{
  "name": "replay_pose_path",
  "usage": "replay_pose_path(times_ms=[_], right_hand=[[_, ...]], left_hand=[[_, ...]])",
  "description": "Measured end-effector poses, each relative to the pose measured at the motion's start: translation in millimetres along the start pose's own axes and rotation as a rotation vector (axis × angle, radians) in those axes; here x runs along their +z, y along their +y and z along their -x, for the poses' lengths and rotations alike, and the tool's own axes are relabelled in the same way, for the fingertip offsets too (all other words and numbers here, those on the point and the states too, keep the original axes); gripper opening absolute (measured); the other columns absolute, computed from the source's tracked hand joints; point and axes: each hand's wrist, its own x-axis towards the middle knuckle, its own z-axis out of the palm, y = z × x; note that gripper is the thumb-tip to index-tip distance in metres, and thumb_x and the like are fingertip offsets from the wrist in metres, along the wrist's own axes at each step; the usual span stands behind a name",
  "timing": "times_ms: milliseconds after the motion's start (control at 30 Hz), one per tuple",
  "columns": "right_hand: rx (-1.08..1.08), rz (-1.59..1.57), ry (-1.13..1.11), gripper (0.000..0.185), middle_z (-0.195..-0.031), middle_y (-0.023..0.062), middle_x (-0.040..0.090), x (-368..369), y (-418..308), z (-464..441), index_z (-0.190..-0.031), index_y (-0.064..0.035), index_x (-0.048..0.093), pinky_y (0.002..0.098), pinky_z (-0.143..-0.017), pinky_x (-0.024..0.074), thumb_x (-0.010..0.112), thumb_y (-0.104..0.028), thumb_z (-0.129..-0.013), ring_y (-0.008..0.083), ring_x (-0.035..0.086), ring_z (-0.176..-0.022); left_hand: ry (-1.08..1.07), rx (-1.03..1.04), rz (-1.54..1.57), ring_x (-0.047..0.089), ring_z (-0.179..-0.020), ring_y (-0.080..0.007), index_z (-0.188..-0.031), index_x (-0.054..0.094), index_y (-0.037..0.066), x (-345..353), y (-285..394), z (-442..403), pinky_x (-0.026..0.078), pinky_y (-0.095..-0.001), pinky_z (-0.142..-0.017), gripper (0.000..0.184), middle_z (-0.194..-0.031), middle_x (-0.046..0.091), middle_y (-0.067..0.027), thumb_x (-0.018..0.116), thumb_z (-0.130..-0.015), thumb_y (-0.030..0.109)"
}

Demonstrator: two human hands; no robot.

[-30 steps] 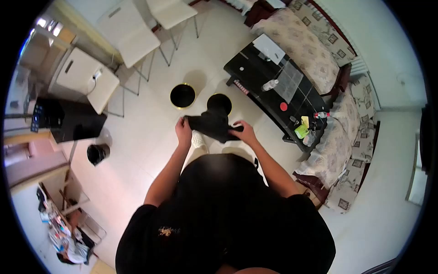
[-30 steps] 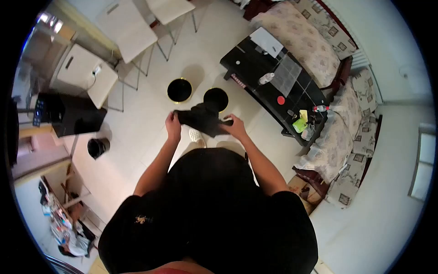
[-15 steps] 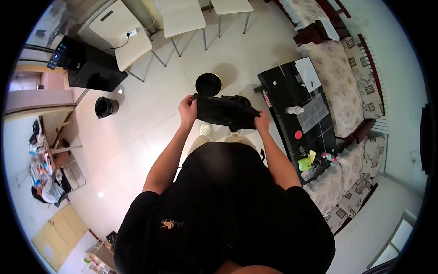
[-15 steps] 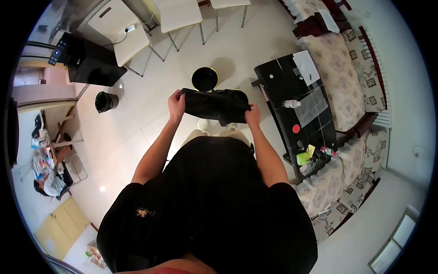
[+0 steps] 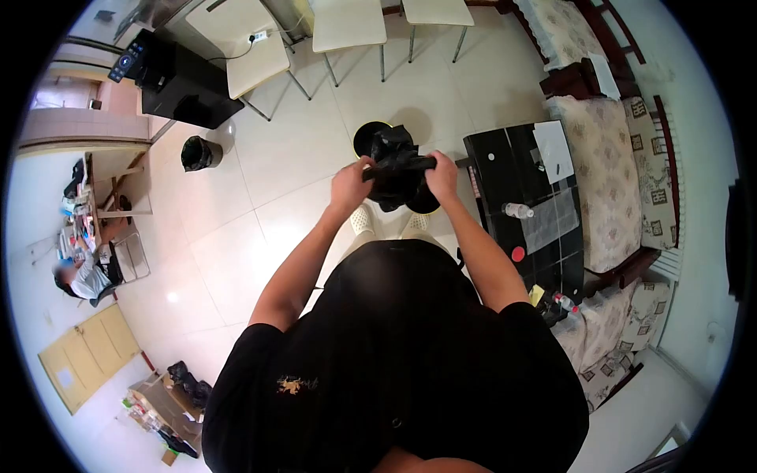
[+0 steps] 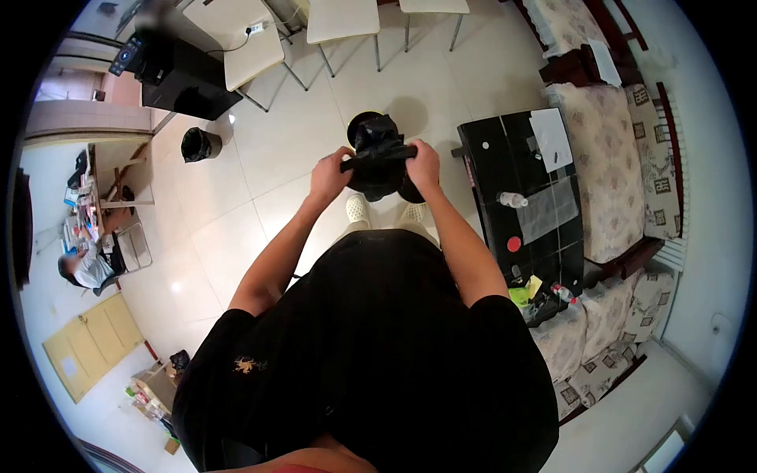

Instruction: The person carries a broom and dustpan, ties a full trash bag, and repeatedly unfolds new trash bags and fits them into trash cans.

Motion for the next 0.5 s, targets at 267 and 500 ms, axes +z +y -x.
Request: replay_pose_path(times_ms=[267, 500], right_hand=[[0.369, 0.112, -0.258, 0.035, -0.101, 0.0163, 0.07, 22.6, 105.0, 39.0, -0.116, -0.0006, 0.065, 0.039, -0.087, 0.0513, 0.051, -0.006, -0.085, 0.0288, 0.067, -0.094], [0.444, -0.645, -0.369, 0.031, -0.091, 0.0082, 0.068, 24.4, 10.4, -114.6, -0.11, -0.0071, 0.068, 0.0374, -0.066, 0.056, 0.04, -0.012, -0.098, 0.0194, 0.067, -0.076]], left_hand=[[0.077, -0.936, 0.669, 0.064, -0.073, -0.0293, -0.095, 0.065, 0.005, 85.0, -204.9, 44.5, 0.054, -0.0479, -0.065, 0.012, -0.081, 0.063, -0.0133, 0.059, -0.085, 0.004], [0.179, -0.389, 1.433, 0.061, -0.07, -0.019, -0.096, 0.068, 0.002, -9.8, -130.8, -90.6, 0.05, -0.0336, -0.059, 0.015, -0.08, 0.063, -0.0051, 0.056, -0.092, 0.01]])
